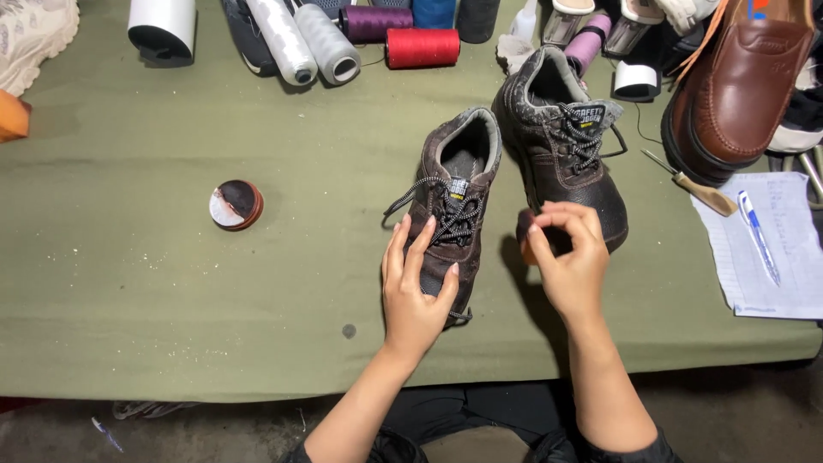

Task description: The person uses a small sponge to apply polish from a round tin onto a dark brown work boot. They rub the polish into the leather around the toe, sides, and heel, then dip the sponge back into the tin to continue applying polish to the collar and back of the boot.

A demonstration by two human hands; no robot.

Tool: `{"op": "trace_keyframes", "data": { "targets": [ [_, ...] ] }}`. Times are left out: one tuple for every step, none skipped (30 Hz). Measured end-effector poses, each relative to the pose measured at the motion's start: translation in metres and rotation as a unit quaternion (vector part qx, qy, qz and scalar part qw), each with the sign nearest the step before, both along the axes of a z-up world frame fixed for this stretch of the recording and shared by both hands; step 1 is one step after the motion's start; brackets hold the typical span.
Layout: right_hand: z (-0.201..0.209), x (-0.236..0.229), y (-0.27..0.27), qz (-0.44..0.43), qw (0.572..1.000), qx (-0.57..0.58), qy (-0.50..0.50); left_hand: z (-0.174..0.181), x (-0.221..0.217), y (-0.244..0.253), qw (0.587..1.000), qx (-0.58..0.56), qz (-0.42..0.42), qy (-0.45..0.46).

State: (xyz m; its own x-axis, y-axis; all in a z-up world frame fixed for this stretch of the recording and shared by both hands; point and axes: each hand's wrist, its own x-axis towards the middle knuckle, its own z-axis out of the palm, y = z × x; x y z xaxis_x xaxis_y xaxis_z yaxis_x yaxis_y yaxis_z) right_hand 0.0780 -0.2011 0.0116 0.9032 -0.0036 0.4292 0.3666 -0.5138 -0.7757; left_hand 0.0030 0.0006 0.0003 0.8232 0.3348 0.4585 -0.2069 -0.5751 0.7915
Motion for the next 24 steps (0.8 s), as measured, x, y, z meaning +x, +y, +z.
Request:
{"op": "trace_keyframes", "data": {
  "targets": [
    [-0.005, -0.005, -0.005, 0.0, 1.0, 0.0, -0.002, 0.004, -0.001, 0.0, 1.0, 0.0, 0.0, -0.002],
    [-0.01, -0.01, -0.009, -0.002, 1.0, 0.018, 0.014, 0.008, -0.002, 0.001, 1.0, -0.003, -0.006, 0.003],
    [-0.015, -0.014, -0.013, -0.004, 0.999, 0.036, 0.03, 0.012, -0.002, 0.002, 1.0, -0.006, -0.012, 0.008],
    [-0.018, -0.019, -0.015, -0.003, 0.999, 0.035, 0.029, 0.016, 0.0, 0.006, 1.0, -0.006, -0.011, 0.008],
    [-0.02, -0.023, -0.017, 0.004, 0.998, 0.052, 0.04, 0.02, 0.002, 0.01, 1.0, 0.003, 0.003, -0.006],
    [-0.023, -0.027, -0.02, 0.01, 0.996, 0.069, 0.05, 0.024, 0.004, 0.013, 1.0, 0.012, 0.016, -0.02],
    [-0.018, -0.033, -0.016, 0.011, 0.996, 0.069, 0.049, 0.03, 0.01, 0.018, 1.0, 0.012, 0.017, -0.021],
    [-0.013, -0.039, -0.011, 0.003, 0.996, 0.061, 0.067, 0.036, 0.016, 0.023, 1.0, 0.012, 0.019, -0.013],
    [-0.008, -0.045, -0.007, -0.004, 0.995, 0.053, 0.086, 0.042, 0.022, 0.028, 1.0, 0.012, 0.022, -0.005],
    [-0.009, -0.046, -0.006, -0.004, 0.995, 0.054, 0.086, 0.037, 0.03, 0.035, 1.0, 0.014, 0.022, -0.005],
    [-0.01, -0.047, -0.006, -0.008, 0.994, 0.043, 0.1, 0.032, 0.038, 0.042, 1.0, 0.013, 0.014, 0.014],
    [-0.01, -0.044, -0.006, -0.013, 0.993, 0.033, 0.111, 0.029, 0.049, 0.049, 0.999, 0.012, 0.007, 0.03],
    [-0.008, -0.045, -0.005, -0.013, 0.993, 0.036, 0.108, 0.03, 0.052, 0.048, 1.0, 0.014, 0.006, 0.027],
    [-0.005, -0.047, -0.005, -0.016, 0.991, 0.045, 0.123, 0.031, 0.053, 0.046, 0.998, -0.001, -0.019, 0.06],
    [-0.004, -0.049, -0.004, -0.02, 0.989, 0.054, 0.138, 0.032, 0.054, 0.045, 0.995, -0.016, -0.043, 0.094],
    [-0.001, -0.051, -0.005, -0.02, 0.989, 0.055, 0.138, 0.038, 0.047, 0.037, 0.995, -0.015, -0.043, 0.094],
    [0.001, -0.052, -0.006, -0.02, 0.987, 0.06, 0.146, 0.044, 0.039, 0.029, 0.991, 0.012, -0.063, 0.117],
    [0.003, -0.054, -0.007, -0.021, 0.986, 0.066, 0.154, 0.05, 0.031, 0.021, 0.986, 0.04, -0.082, 0.14],
    [0.002, -0.055, -0.008, -0.021, 0.986, 0.068, 0.153, 0.046, 0.03, 0.016, 0.986, 0.042, -0.081, 0.14],
    [0.002, -0.056, -0.011, -0.02, 0.984, 0.083, 0.157, 0.041, 0.029, 0.01, 0.983, 0.064, -0.064, 0.158],
    [0.001, -0.056, -0.015, -0.019, 0.982, 0.097, 0.161, 0.037, 0.029, 0.003, 0.979, 0.087, -0.047, 0.176],
    [0.0, -0.056, -0.017, -0.02, 0.982, 0.097, 0.16, 0.037, 0.028, -0.002, 0.979, 0.087, -0.049, 0.175],
    [-0.001, -0.055, -0.019, -0.018, 0.98, 0.112, 0.162, 0.038, 0.028, -0.007, 0.982, 0.099, -0.029, 0.158],
    [-0.003, -0.055, -0.02, -0.015, 0.978, 0.127, 0.166, 0.037, 0.027, -0.011, 0.984, 0.111, -0.009, 0.142]
  ]
}}
